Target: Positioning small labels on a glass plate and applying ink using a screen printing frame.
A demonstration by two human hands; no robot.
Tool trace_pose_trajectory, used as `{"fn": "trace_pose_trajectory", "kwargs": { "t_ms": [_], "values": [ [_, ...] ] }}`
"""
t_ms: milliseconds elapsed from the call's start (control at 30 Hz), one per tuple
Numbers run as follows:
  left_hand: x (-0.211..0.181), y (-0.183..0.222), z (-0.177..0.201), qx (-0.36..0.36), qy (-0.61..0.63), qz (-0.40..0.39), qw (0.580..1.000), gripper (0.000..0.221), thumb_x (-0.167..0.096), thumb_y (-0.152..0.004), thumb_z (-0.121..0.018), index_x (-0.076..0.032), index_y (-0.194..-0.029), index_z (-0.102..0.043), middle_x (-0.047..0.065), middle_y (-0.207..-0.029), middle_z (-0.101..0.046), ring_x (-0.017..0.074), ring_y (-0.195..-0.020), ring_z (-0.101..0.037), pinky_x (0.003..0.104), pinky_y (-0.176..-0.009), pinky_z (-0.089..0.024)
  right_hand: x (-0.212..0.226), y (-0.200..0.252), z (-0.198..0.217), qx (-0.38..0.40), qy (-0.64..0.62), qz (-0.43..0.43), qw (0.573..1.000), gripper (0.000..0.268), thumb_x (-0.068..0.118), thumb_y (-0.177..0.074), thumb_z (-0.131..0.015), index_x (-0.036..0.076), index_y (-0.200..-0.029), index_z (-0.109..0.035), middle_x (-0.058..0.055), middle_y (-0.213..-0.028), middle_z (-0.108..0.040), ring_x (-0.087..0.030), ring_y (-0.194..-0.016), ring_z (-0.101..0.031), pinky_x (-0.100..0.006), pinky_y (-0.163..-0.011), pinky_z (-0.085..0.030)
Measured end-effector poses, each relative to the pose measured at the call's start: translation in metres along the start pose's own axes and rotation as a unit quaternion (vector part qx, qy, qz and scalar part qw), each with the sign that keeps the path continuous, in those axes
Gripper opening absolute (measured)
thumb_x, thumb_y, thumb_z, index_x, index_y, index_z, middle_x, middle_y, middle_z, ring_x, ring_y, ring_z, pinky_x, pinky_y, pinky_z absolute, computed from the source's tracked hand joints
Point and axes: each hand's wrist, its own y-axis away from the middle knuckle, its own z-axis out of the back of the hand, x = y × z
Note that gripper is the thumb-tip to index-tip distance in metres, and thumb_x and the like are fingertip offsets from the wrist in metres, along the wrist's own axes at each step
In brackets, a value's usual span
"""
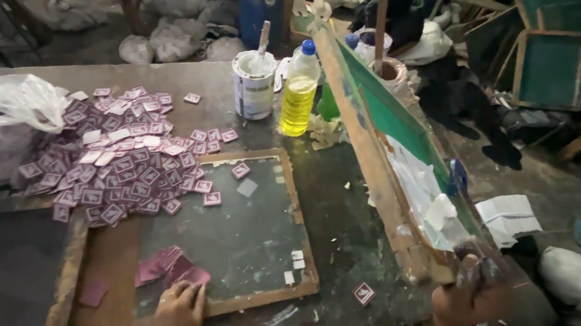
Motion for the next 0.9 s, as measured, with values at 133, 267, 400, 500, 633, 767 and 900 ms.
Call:
{"fn": "trace_pose_trajectory", "kwargs": {
  "t_ms": [133, 267, 400, 500, 633, 767, 900],
  "values": [
    [-0.048, -0.014, 0.047, -0.004, 0.074, -0.016, 0.997, 0.031, -0.021, -0.085, -0.068, -0.013, -0.114, -0.078, 0.014, -0.115, -0.072, 0.0341, -0.107, -0.068, 0.044, -0.092, -0.053, -0.035, 0.000, 0.017, 0.019, 0.082, -0.041, 0.996, 0.034, 0.025, -0.115, -0.056, -0.007, -0.110, -0.065, -0.015, -0.095, -0.067, -0.022, -0.081, -0.059, -0.035, -0.077, -0.047],
    [-0.059, 0.010, -0.024, 0.087, 0.169, -0.111, 0.975, 0.017, -0.014, -0.084, -0.069, -0.011, -0.099, -0.077, 0.013, -0.113, -0.071, 0.0339, -0.107, -0.067, 0.042, -0.092, -0.053, -0.032, 0.007, 0.035, 0.041, 0.245, 0.105, 0.963, 0.033, 0.025, -0.123, -0.055, -0.008, -0.121, -0.059, -0.022, -0.113, -0.068, -0.029, -0.094, -0.062, -0.040, -0.088, -0.051],
    [-0.093, 0.004, -0.059, 0.075, 0.157, -0.168, 0.970, 0.013, -0.014, -0.091, -0.069, -0.006, -0.100, -0.073, 0.013, -0.112, -0.069, 0.0334, -0.111, -0.064, 0.043, -0.094, -0.054, 0.005, -0.020, 0.022, 0.008, 0.498, 0.382, 0.779, 0.033, 0.022, -0.117, -0.064, -0.004, -0.130, -0.051, -0.030, -0.112, -0.066, -0.036, -0.095, -0.069, -0.044, -0.084, -0.058],
    [-0.106, -0.018, -0.083, 0.053, 0.123, -0.184, 0.974, 0.027, -0.007, -0.079, -0.067, -0.007, -0.105, -0.074, 0.011, -0.115, -0.068, 0.0332, -0.114, -0.064, 0.041, -0.093, -0.055, 0.015, -0.023, 0.014, 0.047, 0.125, 0.091, 0.987, 0.044, 0.031, -0.123, -0.058, -0.012, -0.131, -0.054, -0.028, -0.114, -0.064, -0.037, -0.099, -0.066, -0.047, -0.085, -0.053],
    [-0.135, -0.037, -0.056, 0.170, 0.112, -0.191, 0.960, 0.020, -0.012, -0.075, -0.070, -0.010, -0.094, -0.076, 0.007, -0.111, -0.069, 0.0297, -0.114, -0.063, 0.041, -0.091, -0.055, 0.006, -0.014, 0.016, 0.060, 0.062, 0.030, 0.996, 0.050, 0.034, -0.116, -0.053, -0.013, -0.132, -0.050, -0.022, -0.112, -0.063, -0.024, -0.094, -0.062, -0.038, -0.081, -0.052],
    [-0.112, -0.021, -0.097, 0.126, 0.158, -0.240, 0.950, 0.024, -0.010, -0.080, -0.068, -0.015, -0.102, -0.078, 0.003, -0.115, -0.069, 0.0267, -0.119, -0.063, 0.039, -0.096, -0.055, -0.014, -0.014, 0.013, 0.033, -0.020, 0.067, 0.997, 0.043, 0.030, -0.118, -0.057, -0.012, -0.127, -0.051, -0.023, -0.121, -0.061, -0.025, -0.101, -0.063, -0.041, -0.087, -0.056],
    [-0.127, -0.038, -0.064, 0.149, 0.154, -0.243, 0.946, 0.022, -0.018, -0.074, -0.074, -0.012, -0.095, -0.077, 0.007, -0.110, -0.068, 0.0295, -0.114, -0.063, 0.041, -0.091, -0.054, -0.001, -0.018, 0.010, 0.028, -0.001, 0.049, 0.998, 0.042, 0.032, -0.120, -0.061, -0.010, -0.121, -0.053, -0.017, -0.111, -0.062, -0.021, -0.090, -0.062, -0.038, -0.078, -0.054]
  ]
}}
